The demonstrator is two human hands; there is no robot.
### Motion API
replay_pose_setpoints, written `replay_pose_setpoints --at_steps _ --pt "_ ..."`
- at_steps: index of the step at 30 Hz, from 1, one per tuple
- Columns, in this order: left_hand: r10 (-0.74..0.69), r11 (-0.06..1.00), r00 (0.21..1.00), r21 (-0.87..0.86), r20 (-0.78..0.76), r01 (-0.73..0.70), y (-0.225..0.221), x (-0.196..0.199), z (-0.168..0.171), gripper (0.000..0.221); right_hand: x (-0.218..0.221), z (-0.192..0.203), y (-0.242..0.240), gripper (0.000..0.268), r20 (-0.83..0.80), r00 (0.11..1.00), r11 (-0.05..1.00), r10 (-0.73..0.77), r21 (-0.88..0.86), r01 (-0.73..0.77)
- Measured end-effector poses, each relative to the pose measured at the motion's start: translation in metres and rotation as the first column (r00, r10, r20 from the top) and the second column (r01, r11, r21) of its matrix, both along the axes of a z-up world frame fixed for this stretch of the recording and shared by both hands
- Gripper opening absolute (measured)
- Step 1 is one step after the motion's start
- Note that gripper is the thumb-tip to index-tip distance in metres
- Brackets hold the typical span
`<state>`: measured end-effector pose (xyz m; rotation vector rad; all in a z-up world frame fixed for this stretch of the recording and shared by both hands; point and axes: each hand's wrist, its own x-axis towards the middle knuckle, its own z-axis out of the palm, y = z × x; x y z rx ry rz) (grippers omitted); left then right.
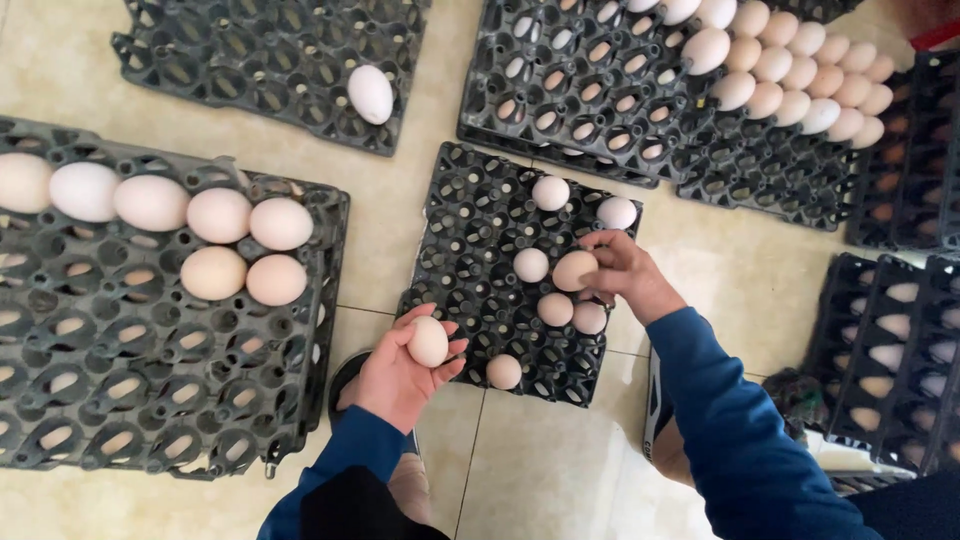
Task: Placing individual eggs into plastic egg trays on the floor.
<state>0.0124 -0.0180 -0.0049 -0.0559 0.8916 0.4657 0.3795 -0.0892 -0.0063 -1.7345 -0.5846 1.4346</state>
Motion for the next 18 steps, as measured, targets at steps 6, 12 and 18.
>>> replay_pose_setpoints --at_steps 6,12,18 --pt "-0.059 0.998 0.997 -0.003 -0.055 0.059 0.001 0.009 0.006 0.040 -0.002 0.024 -0.003 0.052 -0.461 0.881 0.980 -0.109 0.100 0.174" --pt "-0.064 0.998 0.996 0.003 -0.061 0.064 0.001 0.011 0.008 0.040 0.005 -0.004 -0.012 0.050 -0.566 0.816 0.968 -0.116 0.121 0.222" --pt "-0.061 0.998 0.997 0.005 -0.053 0.061 0.001 0.009 0.004 0.041 -0.003 0.012 -0.003 0.056 -0.539 0.827 0.970 -0.160 0.068 0.232"
